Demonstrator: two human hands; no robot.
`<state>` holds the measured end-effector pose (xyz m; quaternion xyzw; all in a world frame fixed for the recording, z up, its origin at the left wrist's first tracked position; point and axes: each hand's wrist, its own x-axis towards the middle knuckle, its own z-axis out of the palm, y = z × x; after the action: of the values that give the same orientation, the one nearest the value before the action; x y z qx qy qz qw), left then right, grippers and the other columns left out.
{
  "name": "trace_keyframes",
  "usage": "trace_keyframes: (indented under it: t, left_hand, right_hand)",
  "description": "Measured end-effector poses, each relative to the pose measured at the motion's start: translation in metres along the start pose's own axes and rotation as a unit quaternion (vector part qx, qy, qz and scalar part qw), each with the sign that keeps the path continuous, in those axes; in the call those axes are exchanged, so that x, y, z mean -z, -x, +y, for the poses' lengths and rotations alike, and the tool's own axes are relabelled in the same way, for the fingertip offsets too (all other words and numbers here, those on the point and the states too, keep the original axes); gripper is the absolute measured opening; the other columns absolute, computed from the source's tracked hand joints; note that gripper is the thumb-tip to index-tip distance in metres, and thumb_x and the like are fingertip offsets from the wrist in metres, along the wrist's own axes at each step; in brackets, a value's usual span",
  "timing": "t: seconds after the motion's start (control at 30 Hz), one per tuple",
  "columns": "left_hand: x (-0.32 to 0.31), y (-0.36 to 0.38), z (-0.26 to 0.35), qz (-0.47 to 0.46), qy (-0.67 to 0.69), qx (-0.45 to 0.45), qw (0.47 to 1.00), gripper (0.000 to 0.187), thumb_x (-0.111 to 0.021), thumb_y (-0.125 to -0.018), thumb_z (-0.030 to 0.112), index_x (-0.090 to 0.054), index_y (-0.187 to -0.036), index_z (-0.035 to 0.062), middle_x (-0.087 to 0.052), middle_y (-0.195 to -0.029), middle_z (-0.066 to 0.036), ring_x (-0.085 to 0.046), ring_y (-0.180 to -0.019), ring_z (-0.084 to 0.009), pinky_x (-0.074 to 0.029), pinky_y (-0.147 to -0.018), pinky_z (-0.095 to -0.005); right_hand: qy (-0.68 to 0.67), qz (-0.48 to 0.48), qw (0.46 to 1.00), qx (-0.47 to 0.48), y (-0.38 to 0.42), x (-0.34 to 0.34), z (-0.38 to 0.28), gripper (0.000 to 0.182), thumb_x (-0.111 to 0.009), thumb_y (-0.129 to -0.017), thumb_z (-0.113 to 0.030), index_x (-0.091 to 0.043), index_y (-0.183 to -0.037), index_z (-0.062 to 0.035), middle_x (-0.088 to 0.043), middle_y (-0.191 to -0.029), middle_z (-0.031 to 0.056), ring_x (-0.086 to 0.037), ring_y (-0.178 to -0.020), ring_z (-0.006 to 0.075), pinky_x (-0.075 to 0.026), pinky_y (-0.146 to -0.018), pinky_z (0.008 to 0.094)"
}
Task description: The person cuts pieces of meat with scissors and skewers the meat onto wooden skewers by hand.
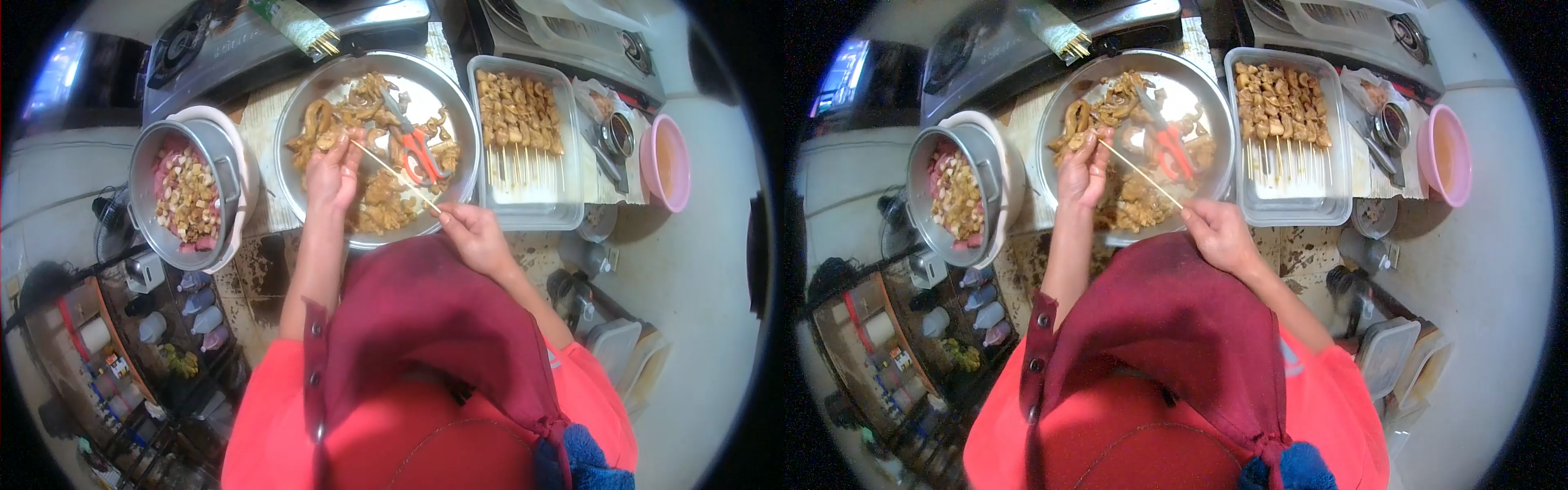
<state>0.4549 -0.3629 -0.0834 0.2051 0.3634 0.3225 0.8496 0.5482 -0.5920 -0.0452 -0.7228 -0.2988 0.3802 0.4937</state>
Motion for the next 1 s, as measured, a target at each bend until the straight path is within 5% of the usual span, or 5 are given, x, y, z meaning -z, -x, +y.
trace_keyframes:
  t: [0.77, 0.87, 1.0]
  left_hand:
    - [0.003, 0.002, 0.012, -0.054, -0.131, 0.013, 0.99, 0.018, -0.049, -0.09, 0.01, -0.049, -0.099, -0.0051, -0.061, -0.09, -0.02, -0.065, -0.08, -0.0286, -0.059, -0.06, -0.0276]
    - [-0.006, 0.011, 0.008, -0.037, -0.163, 0.02, 0.986, 0.017, -0.044, -0.092, 0.009, -0.048, -0.103, -0.0041, -0.059, -0.093, -0.018, -0.061, -0.09, -0.029, -0.054, -0.077, -0.0348]
    - [-0.014, 0.017, -0.005, -0.05, -0.002, -0.006, 0.999, 0.023, -0.038, -0.094, 0.008, -0.042, -0.112, -0.0055, -0.054, -0.105, -0.021, -0.054, -0.103, -0.0309, -0.046, -0.09, -0.0414]
  right_hand:
    - [-0.003, -0.008, 1.0, -0.003, -0.007, -0.005, 0.004, 0.021, -0.055, -0.083, -0.016, -0.061, -0.095, -0.0003, -0.058, -0.066, 0.0166, -0.055, -0.06, 0.0152, -0.044, -0.06, 0.03]
    - [-0.003, -0.003, 1.0, 0.009, -0.007, -0.005, 0.009, 0.021, -0.054, -0.083, -0.016, -0.061, -0.096, -0.0003, -0.059, -0.068, 0.017, -0.056, -0.061, 0.0168, -0.045, -0.061, 0.0302]
    - [-0.005, -0.002, 1.0, 0.017, -0.01, -0.002, 0.008, 0.023, -0.053, -0.084, -0.017, -0.061, -0.097, 0.0006, -0.061, -0.072, 0.0177, -0.058, -0.065, 0.0185, -0.045, -0.064, 0.0305]
